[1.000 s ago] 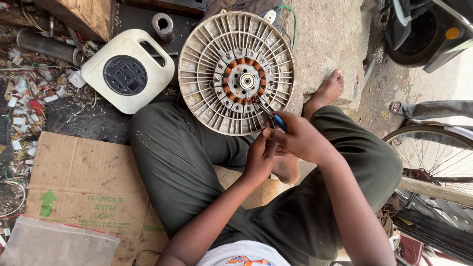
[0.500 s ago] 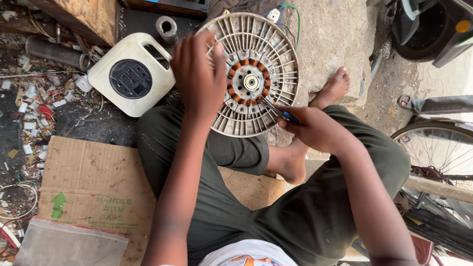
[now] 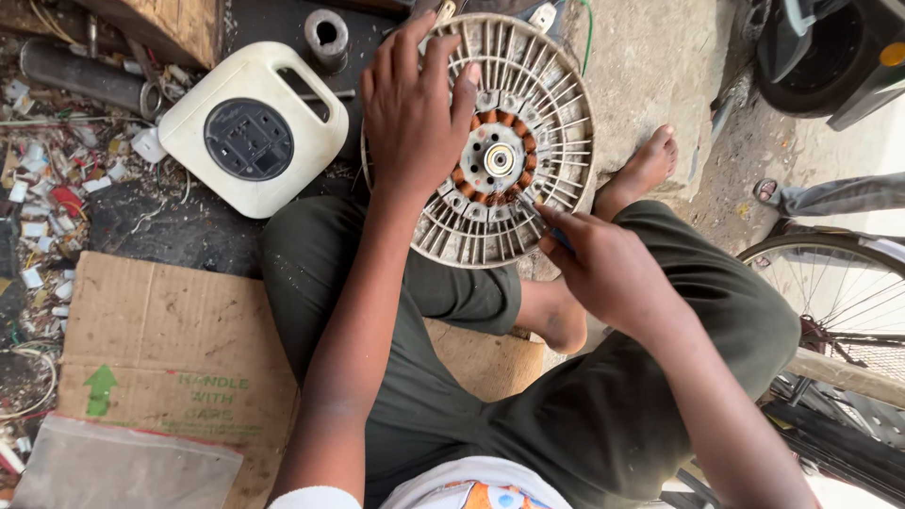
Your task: The person sits on the floor and uses pliers to adjust and secure copper windings on a circular motor stator. They repeatedly grip and bend the wires around the central hub while holding the stator steady with their other hand.
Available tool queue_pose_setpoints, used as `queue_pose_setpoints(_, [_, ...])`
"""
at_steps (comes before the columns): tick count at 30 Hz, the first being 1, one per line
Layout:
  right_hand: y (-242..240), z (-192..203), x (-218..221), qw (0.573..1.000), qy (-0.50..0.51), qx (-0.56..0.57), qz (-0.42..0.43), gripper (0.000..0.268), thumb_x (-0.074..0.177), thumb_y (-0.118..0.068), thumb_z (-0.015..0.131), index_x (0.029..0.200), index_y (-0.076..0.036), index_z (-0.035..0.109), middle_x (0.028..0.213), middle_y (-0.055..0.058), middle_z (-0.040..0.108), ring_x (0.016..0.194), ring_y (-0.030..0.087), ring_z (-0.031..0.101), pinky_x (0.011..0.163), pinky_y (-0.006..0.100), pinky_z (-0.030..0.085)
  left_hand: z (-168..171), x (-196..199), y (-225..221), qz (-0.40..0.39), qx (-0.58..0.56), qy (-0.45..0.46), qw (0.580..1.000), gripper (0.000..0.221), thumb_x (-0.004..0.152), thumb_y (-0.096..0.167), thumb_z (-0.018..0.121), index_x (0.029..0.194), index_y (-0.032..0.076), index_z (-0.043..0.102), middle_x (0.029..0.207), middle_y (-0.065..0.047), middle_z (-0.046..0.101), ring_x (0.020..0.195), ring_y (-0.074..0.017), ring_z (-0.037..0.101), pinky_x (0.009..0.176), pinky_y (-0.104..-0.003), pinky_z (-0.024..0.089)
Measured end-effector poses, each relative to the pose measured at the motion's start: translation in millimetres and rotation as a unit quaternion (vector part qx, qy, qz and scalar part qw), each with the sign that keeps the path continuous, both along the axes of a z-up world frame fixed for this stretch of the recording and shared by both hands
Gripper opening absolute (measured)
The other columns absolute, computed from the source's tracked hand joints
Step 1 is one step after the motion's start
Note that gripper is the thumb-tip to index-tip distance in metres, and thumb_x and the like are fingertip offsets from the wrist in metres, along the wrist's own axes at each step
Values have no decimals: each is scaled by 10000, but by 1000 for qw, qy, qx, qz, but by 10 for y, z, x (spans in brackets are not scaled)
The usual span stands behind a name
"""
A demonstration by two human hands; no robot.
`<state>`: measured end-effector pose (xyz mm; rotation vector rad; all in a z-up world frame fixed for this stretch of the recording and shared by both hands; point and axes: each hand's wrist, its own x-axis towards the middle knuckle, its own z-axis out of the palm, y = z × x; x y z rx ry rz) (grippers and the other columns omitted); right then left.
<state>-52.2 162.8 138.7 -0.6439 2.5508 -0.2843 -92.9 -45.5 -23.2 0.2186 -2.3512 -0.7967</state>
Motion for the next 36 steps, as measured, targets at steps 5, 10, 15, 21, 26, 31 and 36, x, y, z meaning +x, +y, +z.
queue_pose_setpoints(5, [52,-96,-23,1000,29,-7,-1,348,934,-272,691,1198,-45,704,926,207,724,832,415,687,715,485,535,28,8,-8,-1,-15,13,1000,260,1129,341,584,1264,125,639,1447,-81,538,1372,-287,502,1096,-490,394])
queue_pose_setpoints(10, [46,-191,-21,997,75,27,-14,287,889,-300,753,965,-24,736,760,194,705,694,411,687,627,493,540,17,20,-16,2,2,-3,1000,244,1116,328,581,1241,126,639,1457,-76,536,1383,-285,494,1105,-487,385])
queue_pose_setpoints(15, [109,-237,-23,992,111,50,-11,324,893,-327,783,852,-12,720,681,198,672,650,403,678,601,486,534,-9,5,-1,-3,-5,7,1000,240,1150,327,551,1243,122,635,1448,-80,530,1365,-283,499,1103,-496,380])
queue_pose_setpoints(21, [264,-393,-67,994,108,29,-15,325,877,-334,798,854,-19,726,664,200,658,641,412,661,577,488,520,-62,-23,-40,0,-8,12,1000,223,1148,320,550,1212,123,632,1427,-81,539,1342,-285,511,1092,-491,394])
queue_pose_setpoints(26, [271,-372,-81,997,73,-2,-15,293,891,-324,781,885,-34,740,670,194,666,624,401,660,586,485,523,-26,40,-13,-11,10,-2,1000,161,1136,249,579,1204,114,632,1402,-84,563,1340,-300,525,1052,-494,407])
queue_pose_setpoints(31, [196,-340,-418,975,52,175,125,405,986,-439,678,856,-62,754,688,167,692,606,391,679,586,496,530,46,49,-34,-1,-63,34,997,235,1122,246,610,1291,88,651,1353,-120,552,1303,-327,516,1084,-524,400])
queue_pose_setpoints(36, [227,-432,-428,961,96,225,127,369,995,-405,637,841,-87,746,683,134,688,638,354,700,582,484,548,-78,-23,-120,-24,-1,52,998,150,1145,186,516,1204,107,630,1353,-99,577,1311,-321,536,1081,-539,402])
